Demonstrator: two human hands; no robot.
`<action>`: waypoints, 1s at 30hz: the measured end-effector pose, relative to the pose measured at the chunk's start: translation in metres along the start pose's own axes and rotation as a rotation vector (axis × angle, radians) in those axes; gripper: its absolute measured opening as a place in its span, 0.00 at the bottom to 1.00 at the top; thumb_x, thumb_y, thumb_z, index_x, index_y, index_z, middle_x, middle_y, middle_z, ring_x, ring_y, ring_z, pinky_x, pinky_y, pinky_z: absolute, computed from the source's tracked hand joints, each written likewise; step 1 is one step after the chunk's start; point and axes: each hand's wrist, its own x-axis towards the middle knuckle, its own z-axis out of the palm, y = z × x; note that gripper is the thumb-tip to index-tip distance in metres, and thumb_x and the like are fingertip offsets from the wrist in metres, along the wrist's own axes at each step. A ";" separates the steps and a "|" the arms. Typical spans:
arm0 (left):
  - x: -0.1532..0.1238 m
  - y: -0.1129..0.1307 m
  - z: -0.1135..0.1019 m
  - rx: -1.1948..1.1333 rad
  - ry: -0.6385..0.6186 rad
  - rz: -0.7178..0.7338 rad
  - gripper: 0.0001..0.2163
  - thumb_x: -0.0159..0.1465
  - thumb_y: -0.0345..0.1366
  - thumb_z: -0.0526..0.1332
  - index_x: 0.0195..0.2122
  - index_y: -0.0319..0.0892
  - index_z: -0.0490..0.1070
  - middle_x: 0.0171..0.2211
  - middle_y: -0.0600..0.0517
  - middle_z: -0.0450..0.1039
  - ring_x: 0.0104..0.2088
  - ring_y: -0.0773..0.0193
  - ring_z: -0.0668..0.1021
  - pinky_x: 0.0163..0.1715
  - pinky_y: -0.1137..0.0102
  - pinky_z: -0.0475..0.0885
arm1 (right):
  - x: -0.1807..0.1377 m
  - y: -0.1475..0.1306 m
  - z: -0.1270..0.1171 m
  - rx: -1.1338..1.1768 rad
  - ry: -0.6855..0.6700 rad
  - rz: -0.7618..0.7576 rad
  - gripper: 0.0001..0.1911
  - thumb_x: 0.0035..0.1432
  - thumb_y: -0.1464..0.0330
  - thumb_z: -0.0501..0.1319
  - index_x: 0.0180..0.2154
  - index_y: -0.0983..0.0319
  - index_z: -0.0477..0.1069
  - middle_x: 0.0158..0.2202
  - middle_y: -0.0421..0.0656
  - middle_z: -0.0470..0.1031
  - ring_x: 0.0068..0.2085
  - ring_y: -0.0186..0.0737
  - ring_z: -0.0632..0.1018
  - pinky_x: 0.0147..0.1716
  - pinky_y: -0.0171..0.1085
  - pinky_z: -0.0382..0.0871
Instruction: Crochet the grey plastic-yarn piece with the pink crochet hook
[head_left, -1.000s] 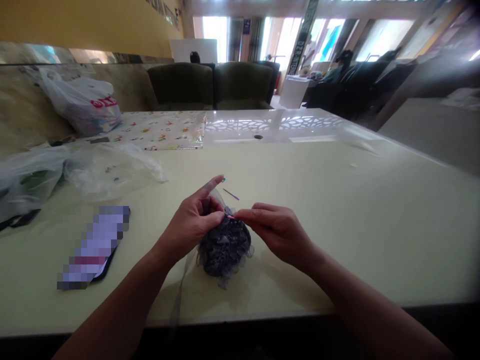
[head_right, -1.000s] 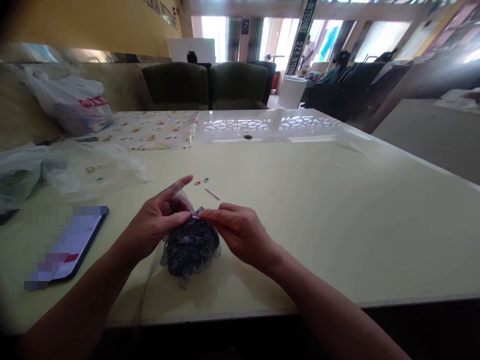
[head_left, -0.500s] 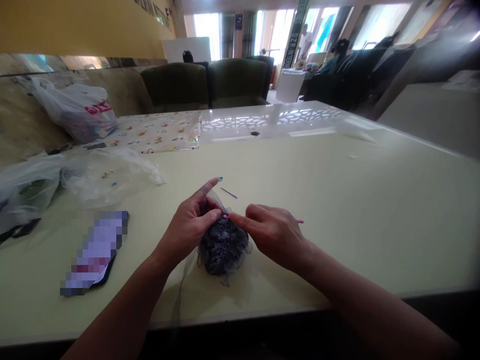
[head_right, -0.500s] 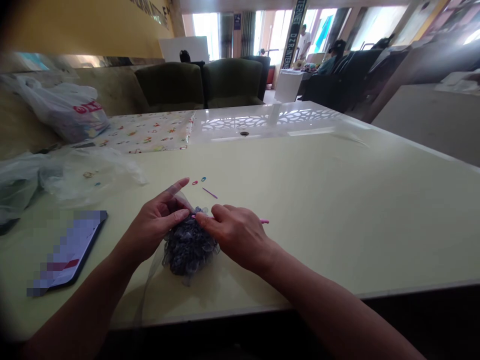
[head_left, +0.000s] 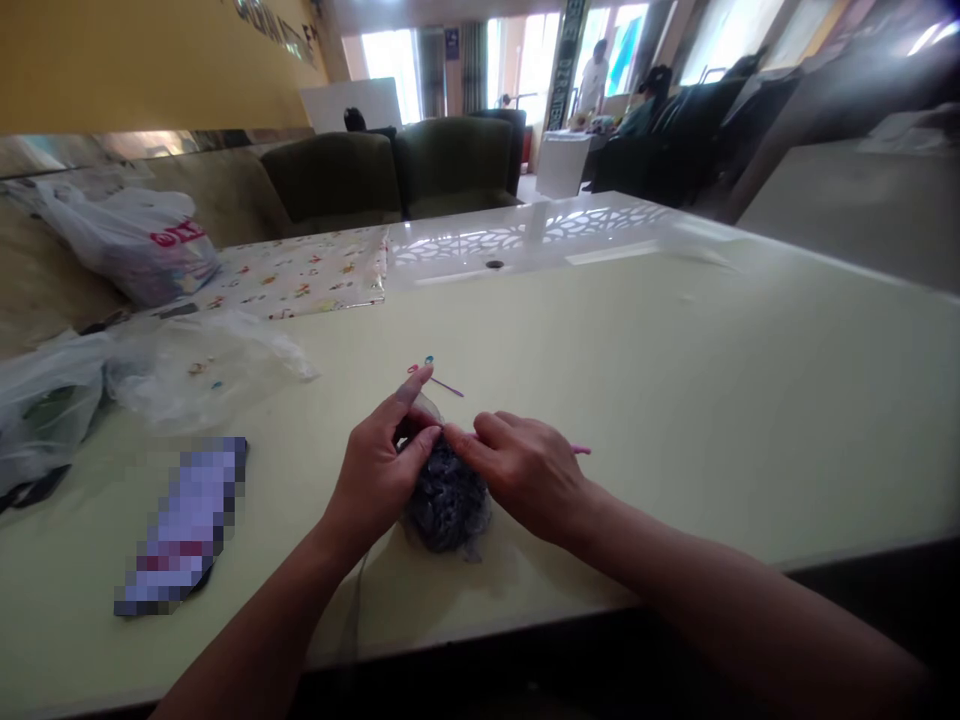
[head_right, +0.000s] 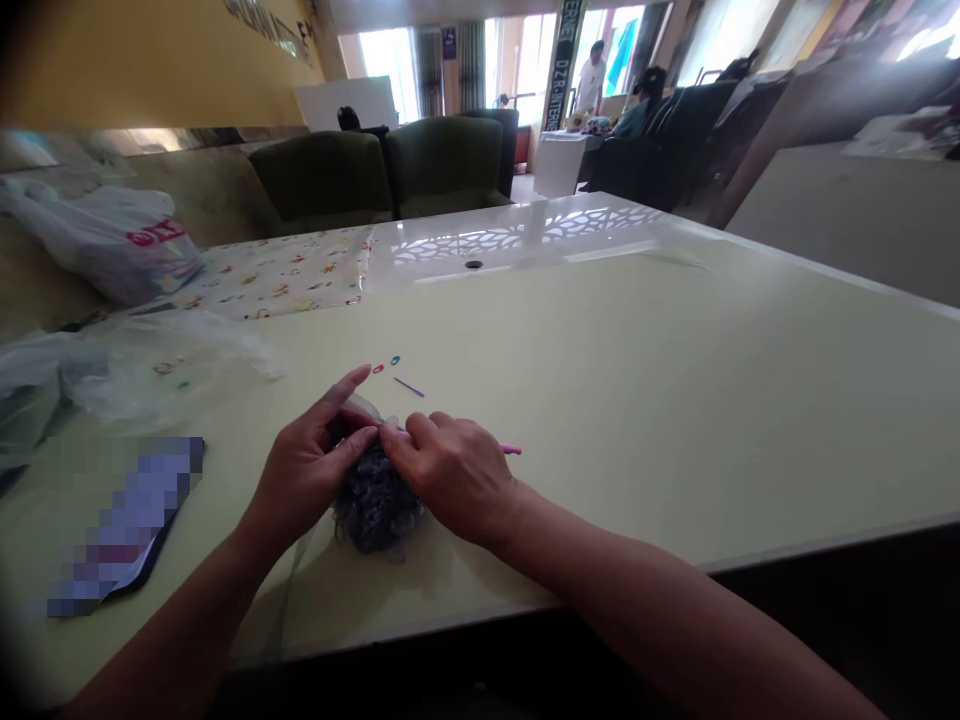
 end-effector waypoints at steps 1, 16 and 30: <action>-0.001 -0.001 0.001 0.020 0.006 0.025 0.27 0.64 0.33 0.61 0.65 0.46 0.63 0.33 0.54 0.74 0.36 0.64 0.76 0.46 0.65 0.71 | 0.000 -0.001 0.000 -0.007 0.009 0.006 0.14 0.68 0.76 0.52 0.41 0.64 0.77 0.24 0.40 0.68 0.25 0.34 0.65 0.24 0.37 0.51; 0.007 0.001 -0.014 -0.294 -0.131 -0.236 0.38 0.60 0.32 0.65 0.70 0.53 0.53 0.37 0.54 0.72 0.39 0.66 0.74 0.43 0.69 0.68 | -0.004 0.004 0.005 0.175 0.005 0.172 0.15 0.67 0.74 0.54 0.46 0.59 0.77 0.26 0.38 0.68 0.25 0.31 0.65 0.24 0.32 0.52; 0.006 0.002 -0.012 -0.373 -0.069 -0.231 0.36 0.58 0.31 0.66 0.68 0.49 0.58 0.34 0.55 0.73 0.36 0.67 0.74 0.41 0.71 0.70 | 0.001 0.006 -0.003 0.061 0.059 0.018 0.14 0.68 0.76 0.53 0.42 0.62 0.77 0.25 0.40 0.67 0.26 0.34 0.64 0.25 0.36 0.50</action>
